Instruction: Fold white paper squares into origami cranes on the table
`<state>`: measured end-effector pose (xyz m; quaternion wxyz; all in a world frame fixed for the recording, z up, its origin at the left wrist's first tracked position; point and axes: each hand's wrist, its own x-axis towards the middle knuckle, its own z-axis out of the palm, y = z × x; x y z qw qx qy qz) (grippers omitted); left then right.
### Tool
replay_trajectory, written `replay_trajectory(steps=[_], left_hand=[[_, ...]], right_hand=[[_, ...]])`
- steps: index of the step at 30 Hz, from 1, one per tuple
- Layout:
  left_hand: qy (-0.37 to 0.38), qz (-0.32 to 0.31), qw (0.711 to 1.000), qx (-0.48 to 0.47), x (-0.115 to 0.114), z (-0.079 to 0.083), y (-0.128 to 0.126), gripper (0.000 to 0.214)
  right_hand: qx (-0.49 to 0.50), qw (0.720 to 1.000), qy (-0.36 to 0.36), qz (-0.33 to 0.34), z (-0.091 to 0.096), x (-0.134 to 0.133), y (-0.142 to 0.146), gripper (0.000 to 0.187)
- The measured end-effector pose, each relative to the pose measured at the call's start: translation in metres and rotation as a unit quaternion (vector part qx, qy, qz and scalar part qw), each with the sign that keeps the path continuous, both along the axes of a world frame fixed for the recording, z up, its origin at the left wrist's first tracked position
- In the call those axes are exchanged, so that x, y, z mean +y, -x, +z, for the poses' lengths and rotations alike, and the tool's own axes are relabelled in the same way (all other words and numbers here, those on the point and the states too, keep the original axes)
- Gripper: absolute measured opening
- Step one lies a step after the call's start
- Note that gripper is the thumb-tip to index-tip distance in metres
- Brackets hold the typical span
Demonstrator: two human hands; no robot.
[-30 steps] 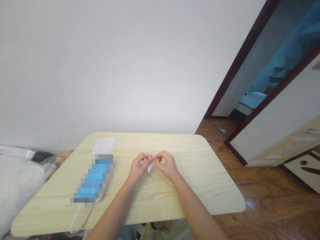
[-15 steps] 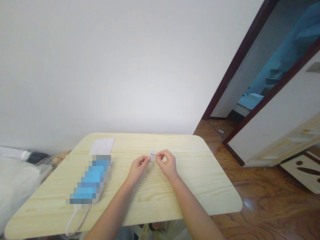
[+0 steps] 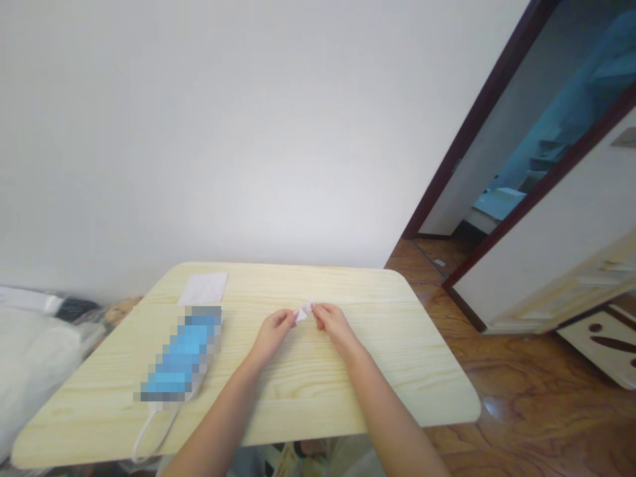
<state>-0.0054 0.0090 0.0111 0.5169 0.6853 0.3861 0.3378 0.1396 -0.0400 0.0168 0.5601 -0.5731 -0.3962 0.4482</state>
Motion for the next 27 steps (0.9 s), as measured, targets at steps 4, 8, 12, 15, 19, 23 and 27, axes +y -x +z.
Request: replay_trajectory(steps=[4, 8, 12, 15, 19, 23, 27], left_hand=[[0.041, -0.005, 0.999, -0.014, 0.003, -0.005, 0.0, 0.038], [0.087, -0.014, 0.995, -0.049, 0.005, -0.01, -0.001, 0.037], [0.153, -0.02, 0.982, -0.113, 0.004, -0.01, -0.002, 0.034], [0.217, -0.028, 0.963, -0.159, 0.002, -0.007, -0.003, 0.033], [0.276, -0.035, 0.94, -0.196, 0.0, -0.002, -0.003, 0.034], [0.285, -0.033, 0.94, -0.186, 0.0, -0.001, -0.003, 0.03], [0.303, -0.037, 0.932, -0.196, 0.0, -0.003, -0.002, 0.026]], right_hand=[[0.049, 0.998, 0.007, -0.035, -0.003, 0.002, 0.003, 0.03], [0.108, 0.993, 0.013, -0.054, -0.002, 0.002, 0.005, 0.028], [0.163, 0.985, 0.024, -0.059, 0.001, 0.002, 0.005, 0.029], [0.215, 0.975, 0.039, -0.029, 0.001, 0.002, 0.004, 0.03], [0.216, 0.975, 0.033, -0.026, -0.002, 0.002, 0.004, 0.031], [0.184, 0.982, 0.008, -0.044, -0.004, 0.001, 0.007, 0.031], [0.225, 0.974, 0.025, -0.021, -0.001, -0.001, 0.009, 0.027]])
